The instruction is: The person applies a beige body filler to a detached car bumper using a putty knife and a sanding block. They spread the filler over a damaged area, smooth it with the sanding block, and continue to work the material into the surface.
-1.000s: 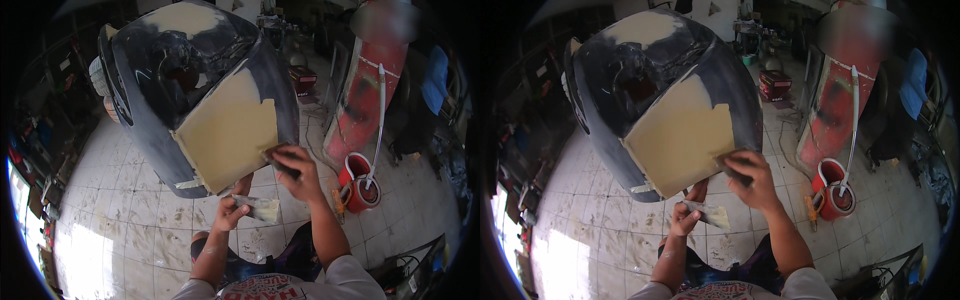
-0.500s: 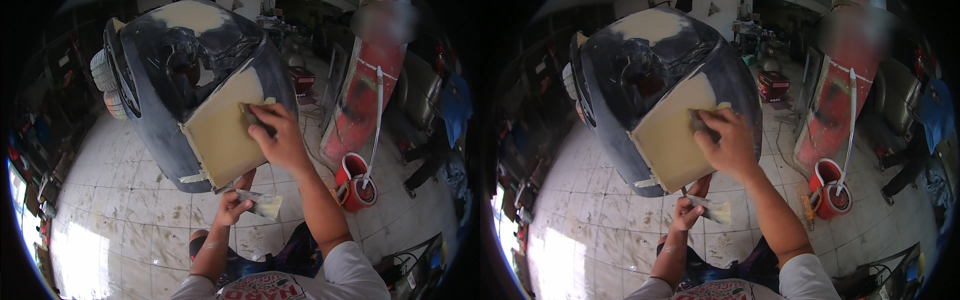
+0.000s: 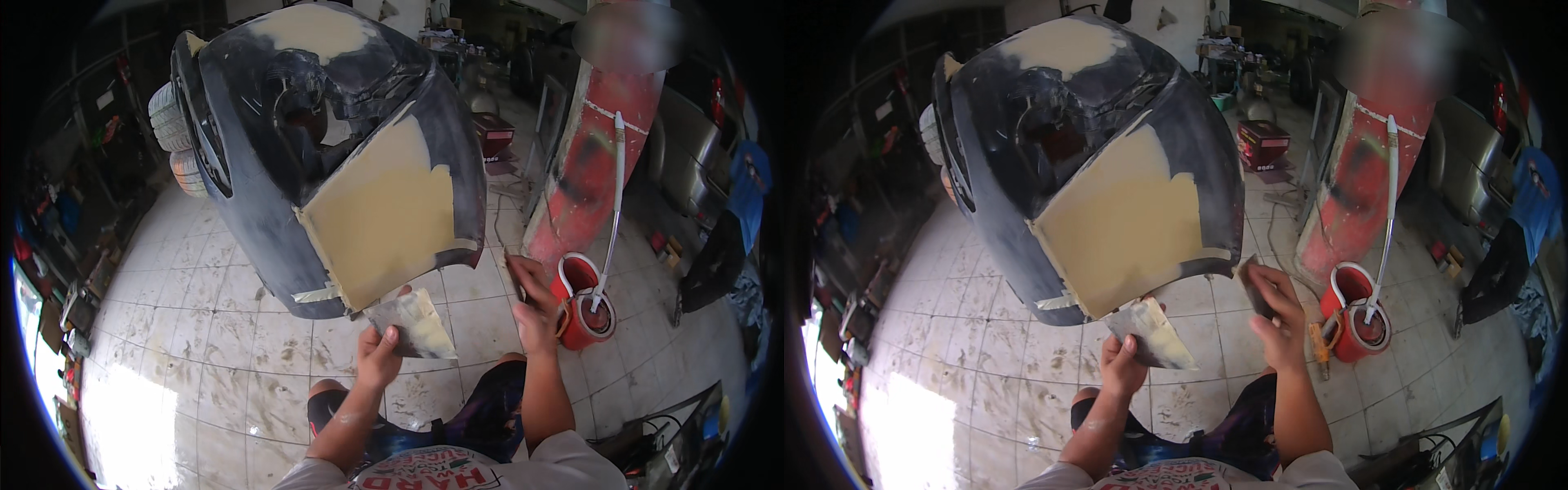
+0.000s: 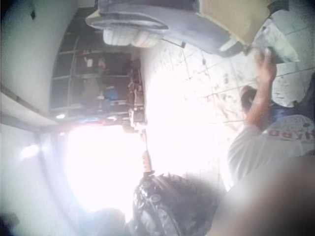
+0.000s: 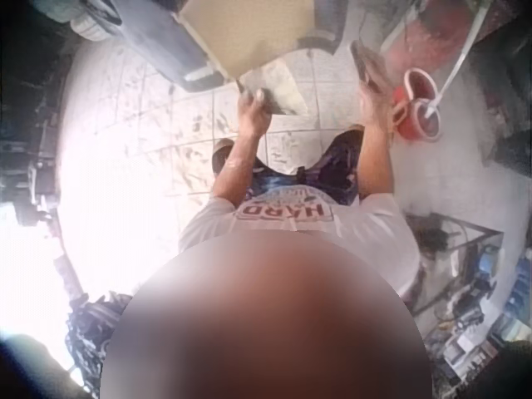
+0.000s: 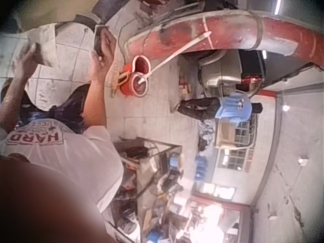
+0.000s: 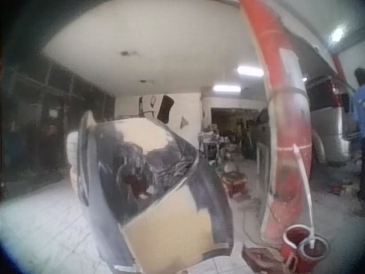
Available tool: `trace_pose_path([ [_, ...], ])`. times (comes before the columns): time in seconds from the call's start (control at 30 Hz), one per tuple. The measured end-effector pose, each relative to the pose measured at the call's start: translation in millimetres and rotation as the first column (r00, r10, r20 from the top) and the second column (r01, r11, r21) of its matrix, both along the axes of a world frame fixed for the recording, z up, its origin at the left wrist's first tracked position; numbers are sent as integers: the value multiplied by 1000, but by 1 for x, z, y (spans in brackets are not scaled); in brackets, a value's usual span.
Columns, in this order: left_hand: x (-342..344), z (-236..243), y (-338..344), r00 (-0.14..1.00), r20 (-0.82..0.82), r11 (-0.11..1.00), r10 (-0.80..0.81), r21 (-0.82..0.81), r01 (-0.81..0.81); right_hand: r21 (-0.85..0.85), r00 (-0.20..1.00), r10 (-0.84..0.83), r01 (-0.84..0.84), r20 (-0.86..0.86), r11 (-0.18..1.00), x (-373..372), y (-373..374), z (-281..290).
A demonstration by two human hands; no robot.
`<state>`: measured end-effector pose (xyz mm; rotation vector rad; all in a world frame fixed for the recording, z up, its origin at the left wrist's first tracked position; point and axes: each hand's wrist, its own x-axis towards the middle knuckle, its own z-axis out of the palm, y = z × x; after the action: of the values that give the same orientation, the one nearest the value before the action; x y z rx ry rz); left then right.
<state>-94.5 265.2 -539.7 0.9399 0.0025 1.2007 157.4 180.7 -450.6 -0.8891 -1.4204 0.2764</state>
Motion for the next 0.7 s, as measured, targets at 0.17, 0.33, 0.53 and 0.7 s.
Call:
trace_pose_path([
  [0.17, 34, 16, -64, 978, -88, 880, 189, -426, -208, 163, 784, 587, -564, -203, 809, -31, -46, -30],
  [0.33, 48, 27, -65, 972, -111, 927, 205, -297, -229, -154, 953, 285, -267, 104, 951, -15, -55, -51],
  [0.53, 28, 35, -44, 806, -410, 889, 427, 30, -456, -108, 604, -115, 319, 789, 942, 27, -57, -9],
  [0.7, 15, 51, -43, 468, -478, 643, 743, 704, -301, -159, 580, -39, 287, 814, 945, -5, -49, -12],
])
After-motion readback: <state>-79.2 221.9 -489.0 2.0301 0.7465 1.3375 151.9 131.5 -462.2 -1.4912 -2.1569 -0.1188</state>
